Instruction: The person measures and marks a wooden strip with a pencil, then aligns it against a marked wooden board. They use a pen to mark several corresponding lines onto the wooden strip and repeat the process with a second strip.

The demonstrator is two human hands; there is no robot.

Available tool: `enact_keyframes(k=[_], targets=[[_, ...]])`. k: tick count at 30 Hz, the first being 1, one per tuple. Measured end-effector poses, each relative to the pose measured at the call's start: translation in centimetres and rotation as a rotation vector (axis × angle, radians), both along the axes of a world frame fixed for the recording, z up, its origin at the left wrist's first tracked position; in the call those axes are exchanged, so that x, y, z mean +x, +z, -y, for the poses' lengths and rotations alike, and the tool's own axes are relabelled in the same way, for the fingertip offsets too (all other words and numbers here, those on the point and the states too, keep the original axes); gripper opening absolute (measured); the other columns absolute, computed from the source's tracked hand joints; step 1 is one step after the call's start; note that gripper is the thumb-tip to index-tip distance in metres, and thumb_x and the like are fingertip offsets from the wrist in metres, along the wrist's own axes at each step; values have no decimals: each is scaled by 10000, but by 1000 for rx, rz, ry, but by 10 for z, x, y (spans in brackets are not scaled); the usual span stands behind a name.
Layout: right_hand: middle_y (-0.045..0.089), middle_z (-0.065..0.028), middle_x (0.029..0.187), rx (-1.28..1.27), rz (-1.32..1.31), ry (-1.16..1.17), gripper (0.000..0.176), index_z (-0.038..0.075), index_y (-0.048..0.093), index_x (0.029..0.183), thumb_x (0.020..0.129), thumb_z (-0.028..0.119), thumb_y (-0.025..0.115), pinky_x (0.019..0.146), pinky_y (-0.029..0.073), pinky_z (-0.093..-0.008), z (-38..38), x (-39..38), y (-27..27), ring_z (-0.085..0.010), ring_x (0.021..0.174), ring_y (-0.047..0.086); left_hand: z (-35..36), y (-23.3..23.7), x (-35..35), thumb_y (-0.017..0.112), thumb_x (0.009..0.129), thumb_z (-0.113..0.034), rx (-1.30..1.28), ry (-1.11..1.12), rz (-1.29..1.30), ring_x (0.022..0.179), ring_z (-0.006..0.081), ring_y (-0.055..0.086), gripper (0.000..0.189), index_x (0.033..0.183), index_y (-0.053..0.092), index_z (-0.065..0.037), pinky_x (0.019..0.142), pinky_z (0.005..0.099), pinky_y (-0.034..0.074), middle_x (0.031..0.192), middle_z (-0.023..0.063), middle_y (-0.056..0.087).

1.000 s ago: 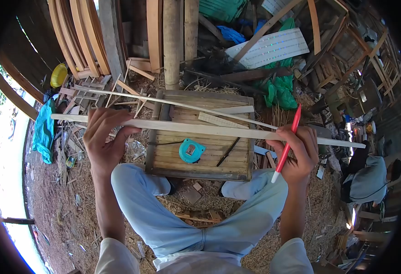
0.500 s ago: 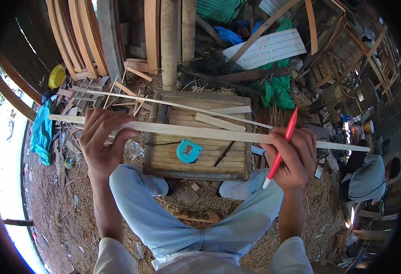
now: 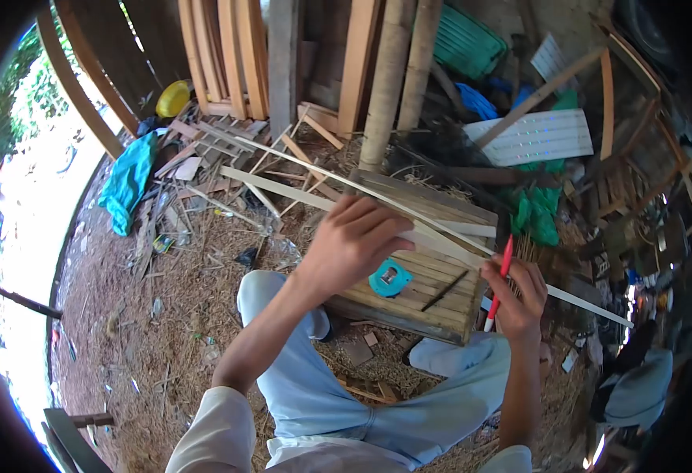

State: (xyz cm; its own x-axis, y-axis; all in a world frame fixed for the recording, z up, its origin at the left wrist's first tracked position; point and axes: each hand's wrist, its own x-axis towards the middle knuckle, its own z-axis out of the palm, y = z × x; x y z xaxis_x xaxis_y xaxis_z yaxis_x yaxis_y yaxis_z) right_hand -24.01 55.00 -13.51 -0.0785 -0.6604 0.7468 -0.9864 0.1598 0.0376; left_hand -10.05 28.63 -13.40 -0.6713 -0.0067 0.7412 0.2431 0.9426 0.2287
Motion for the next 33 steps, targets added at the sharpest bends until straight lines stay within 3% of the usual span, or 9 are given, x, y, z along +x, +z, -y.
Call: enact_keyframes(k=[5,8,10,16,22,24,25,28,33], targets=[[691,-134,1007,-56,81,-63,304,15,746,992,704,-84,750,716,544,-411,-24,-31,-37,-321,886,670,41,-9,5,815,751,-126,-38,67,13,894,204,685,264,1007,754,-98,843,367,516,978,46,742],[693,-142,1014,-65,103,-109,298,12,729,980,705,-104,740,741,543,-417,-43,-40,-44,-327,923,673,63,-7,20,857,675,-69,87,175,-4,907,246,683,282,938,754,-78,849,379,511,959,54,747],[693,-143,1022,-88,101,-111,293,14,717,953,685,-101,736,748,543,-419,-48,-47,-47,-329,931,673,83,-12,29,841,694,-46,108,218,18,934,246,675,258,935,749,-49,855,381,505,965,60,745],[695,-128,1031,-93,131,-121,294,19,709,929,656,-87,727,780,544,-423,-42,-49,-50,-326,952,673,99,-25,39,834,725,-138,243,249,52,941,235,657,240,945,749,-90,891,384,456,948,20,735],[687,-125,1031,-80,145,-140,299,27,707,954,682,-97,702,797,538,-433,-40,-48,-50,-329,972,663,95,-29,40,841,710,-77,153,274,72,970,255,654,302,993,738,-53,906,396,469,993,66,736],[682,-125,1031,-51,161,-153,310,30,705,967,686,-101,698,798,536,-436,-42,-51,-58,-333,975,658,79,-34,34,856,717,-149,-36,335,145,1041,236,632,332,1021,733,-91,1003,435,410,1010,46,736],[682,-133,1009,-30,227,-156,284,20,709,958,699,-97,718,784,540,-420,-42,-54,-69,-330,948,662,71,-44,28,861,724,-215,-68,333,165,1081,219,613,354,1039,726,-126,1071,468,352,1017,25,733],[669,-133,970,46,294,-153,249,8,707,956,727,-82,744,762,536,-405,-37,-50,-98,-326,905,657,44,-77,4,837,756,-244,-189,215,254,1070,214,621,330,1042,728,-124,1083,488,351,1013,18,728],[659,-123,977,110,454,-131,282,28,708,1004,743,-75,739,747,534,-420,-19,-39,-145,-320,906,651,18,-114,-19,794,798,-257,-110,60,360,1075,232,631,293,1036,716,-105,1018,443,418,1014,33,724]])
